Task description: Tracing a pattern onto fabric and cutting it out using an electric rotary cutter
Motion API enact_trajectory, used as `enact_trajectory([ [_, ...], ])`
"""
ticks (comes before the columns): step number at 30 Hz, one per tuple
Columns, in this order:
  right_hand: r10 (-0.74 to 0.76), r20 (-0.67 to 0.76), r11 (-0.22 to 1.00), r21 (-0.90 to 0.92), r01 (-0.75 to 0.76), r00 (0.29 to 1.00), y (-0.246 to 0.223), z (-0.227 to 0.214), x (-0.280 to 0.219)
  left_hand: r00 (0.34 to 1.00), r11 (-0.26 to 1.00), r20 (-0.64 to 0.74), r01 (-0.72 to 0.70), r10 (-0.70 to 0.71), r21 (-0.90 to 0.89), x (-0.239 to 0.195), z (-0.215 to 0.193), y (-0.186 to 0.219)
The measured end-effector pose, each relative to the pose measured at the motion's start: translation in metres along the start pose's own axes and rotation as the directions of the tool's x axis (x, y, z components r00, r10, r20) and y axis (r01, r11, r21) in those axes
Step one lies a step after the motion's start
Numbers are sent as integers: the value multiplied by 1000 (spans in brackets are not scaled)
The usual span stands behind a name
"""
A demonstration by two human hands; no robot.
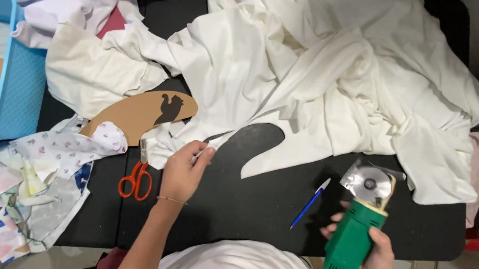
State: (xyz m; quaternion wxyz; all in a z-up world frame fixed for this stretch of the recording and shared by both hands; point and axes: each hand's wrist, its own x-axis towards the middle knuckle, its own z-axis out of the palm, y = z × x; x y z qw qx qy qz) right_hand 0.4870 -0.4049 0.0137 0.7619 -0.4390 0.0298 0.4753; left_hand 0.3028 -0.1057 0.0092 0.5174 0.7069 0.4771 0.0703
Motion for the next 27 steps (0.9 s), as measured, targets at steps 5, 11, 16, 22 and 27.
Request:
enact_trajectory([
  [5,127,-179,713,-667,-215,976,11,36,53,999,997,-9,-52,52,-58,-12,4,-2],
  [11,70,-211,111,-969,-218,975,11,100,100,993,994,-20,-113,113,-8,-23,6,-19],
  [16,58,-210,-31,-977,-209,976,5,136,107,992,992,-21,-121,122,44,-38,5,-24],
  [22,26,-154,-12,-988,-153,988,8,153,92,787,862,509,57,-349,503,-82,-24,-54],
  [27,103,-180,-122,-978,-167,978,28,138,86,855,832,271,278,-442,480,-110,-44,-79],
])
